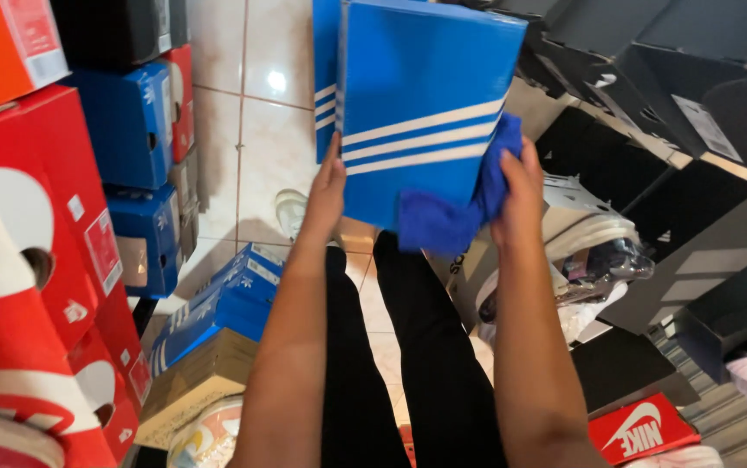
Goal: Cleaning shoe boxes and shoes with a blue cloth in a storage area
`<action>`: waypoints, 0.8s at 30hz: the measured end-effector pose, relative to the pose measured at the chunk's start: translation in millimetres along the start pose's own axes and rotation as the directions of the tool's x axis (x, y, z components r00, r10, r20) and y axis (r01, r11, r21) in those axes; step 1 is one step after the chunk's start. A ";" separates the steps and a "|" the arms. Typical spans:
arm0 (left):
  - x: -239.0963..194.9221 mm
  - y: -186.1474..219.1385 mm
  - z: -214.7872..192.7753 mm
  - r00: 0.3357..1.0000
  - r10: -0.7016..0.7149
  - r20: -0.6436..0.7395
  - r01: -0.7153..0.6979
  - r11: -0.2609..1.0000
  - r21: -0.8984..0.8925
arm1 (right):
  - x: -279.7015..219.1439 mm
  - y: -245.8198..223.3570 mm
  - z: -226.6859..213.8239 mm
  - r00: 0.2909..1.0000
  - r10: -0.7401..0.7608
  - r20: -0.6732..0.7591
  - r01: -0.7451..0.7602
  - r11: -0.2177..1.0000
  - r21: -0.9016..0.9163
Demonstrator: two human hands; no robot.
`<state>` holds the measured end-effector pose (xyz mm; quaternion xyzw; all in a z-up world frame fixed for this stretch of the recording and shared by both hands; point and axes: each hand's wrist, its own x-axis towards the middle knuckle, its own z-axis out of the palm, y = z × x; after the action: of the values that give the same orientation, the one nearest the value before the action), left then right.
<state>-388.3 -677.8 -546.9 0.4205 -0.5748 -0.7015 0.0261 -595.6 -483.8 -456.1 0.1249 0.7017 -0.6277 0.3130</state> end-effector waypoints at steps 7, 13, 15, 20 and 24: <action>-51.1 142.2 -37.4 0.986 0.099 0.135 -0.054 0.952 -0.303 | -100.9 11.4 135.7 0.933 -0.292 0.209 0.313 0.947 -0.077; -68.6 147.7 -97.0 0.985 -0.083 -0.149 0.082 0.997 -0.013 | -102.0 67.9 231.8 0.619 -0.703 0.351 0.769 0.450 -0.454; -64.4 137.5 -112.0 0.984 -0.011 -0.177 0.015 1.000 0.021 | -96.6 81.8 231.6 0.390 -0.733 0.558 0.919 0.271 -0.286; -53.3 88.7 -145.8 0.990 -0.070 -0.127 0.064 0.997 -0.048 | -27.4 86.6 196.5 0.428 -0.629 0.649 0.899 0.224 -0.376; -47.4 120.4 -129.7 0.996 -0.072 -0.052 0.072 0.997 -0.014 | 7.3 26.2 239.8 0.760 -0.598 0.256 0.625 0.564 -0.540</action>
<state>-331.1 -795.6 -418.7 0.4590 -0.5542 -0.6942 0.0181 -518.6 -710.6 -485.3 -0.2444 0.8537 -0.4455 0.1142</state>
